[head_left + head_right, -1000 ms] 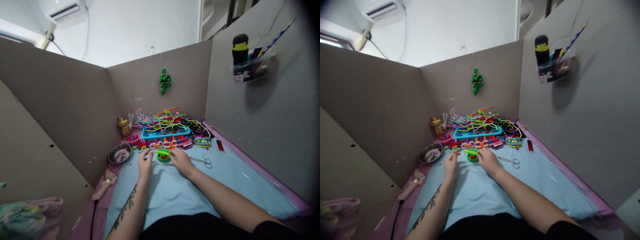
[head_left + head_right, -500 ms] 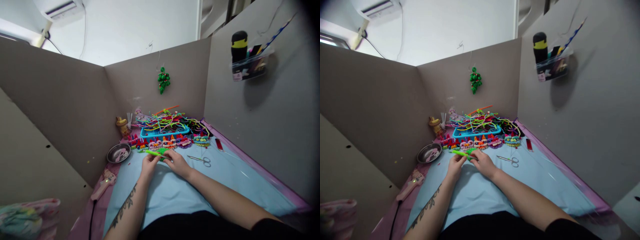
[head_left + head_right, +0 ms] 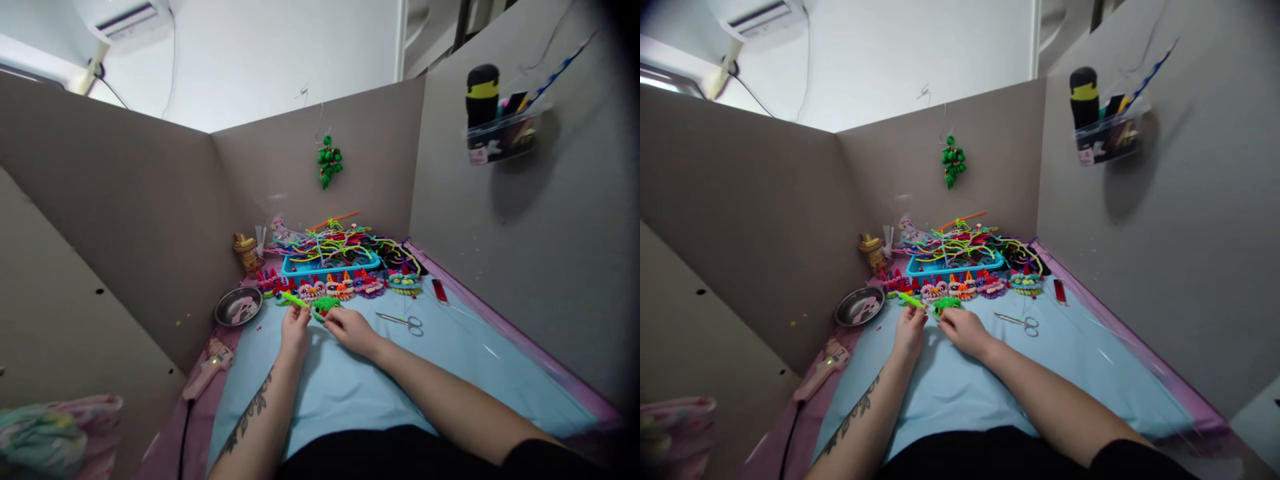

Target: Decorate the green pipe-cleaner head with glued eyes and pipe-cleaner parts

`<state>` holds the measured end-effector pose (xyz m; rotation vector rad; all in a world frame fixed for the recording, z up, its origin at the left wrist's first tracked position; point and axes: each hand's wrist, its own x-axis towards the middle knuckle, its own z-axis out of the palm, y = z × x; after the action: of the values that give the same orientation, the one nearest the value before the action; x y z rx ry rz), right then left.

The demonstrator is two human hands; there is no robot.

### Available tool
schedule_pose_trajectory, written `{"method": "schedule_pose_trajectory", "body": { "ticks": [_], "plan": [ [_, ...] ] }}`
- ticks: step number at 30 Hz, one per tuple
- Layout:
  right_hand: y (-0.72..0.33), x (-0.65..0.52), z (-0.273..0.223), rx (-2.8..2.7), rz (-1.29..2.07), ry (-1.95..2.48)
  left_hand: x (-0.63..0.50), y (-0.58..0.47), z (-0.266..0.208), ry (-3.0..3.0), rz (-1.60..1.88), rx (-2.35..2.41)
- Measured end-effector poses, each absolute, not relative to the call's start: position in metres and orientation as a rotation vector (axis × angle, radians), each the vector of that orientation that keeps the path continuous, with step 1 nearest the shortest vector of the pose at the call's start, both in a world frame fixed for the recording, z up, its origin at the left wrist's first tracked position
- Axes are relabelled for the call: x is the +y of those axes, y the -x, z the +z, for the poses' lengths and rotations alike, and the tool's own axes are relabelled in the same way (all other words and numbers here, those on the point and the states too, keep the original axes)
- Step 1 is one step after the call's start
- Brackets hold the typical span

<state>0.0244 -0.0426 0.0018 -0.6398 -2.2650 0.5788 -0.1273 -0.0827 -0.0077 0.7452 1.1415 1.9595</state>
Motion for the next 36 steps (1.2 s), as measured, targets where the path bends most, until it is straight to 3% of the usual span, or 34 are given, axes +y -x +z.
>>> {"method": "schedule_pose_trajectory", "body": {
  "ticks": [27,36],
  "plan": [
    [-0.010,-0.048,0.009,-2.359,0.508,0.665,-0.071,0.141,-0.011,-0.439,2.122,0.746],
    [-0.018,-0.046,0.002,-2.333,0.456,0.742,-0.082,0.139,0.006,-0.485,1.952,0.768]
  ]
}}
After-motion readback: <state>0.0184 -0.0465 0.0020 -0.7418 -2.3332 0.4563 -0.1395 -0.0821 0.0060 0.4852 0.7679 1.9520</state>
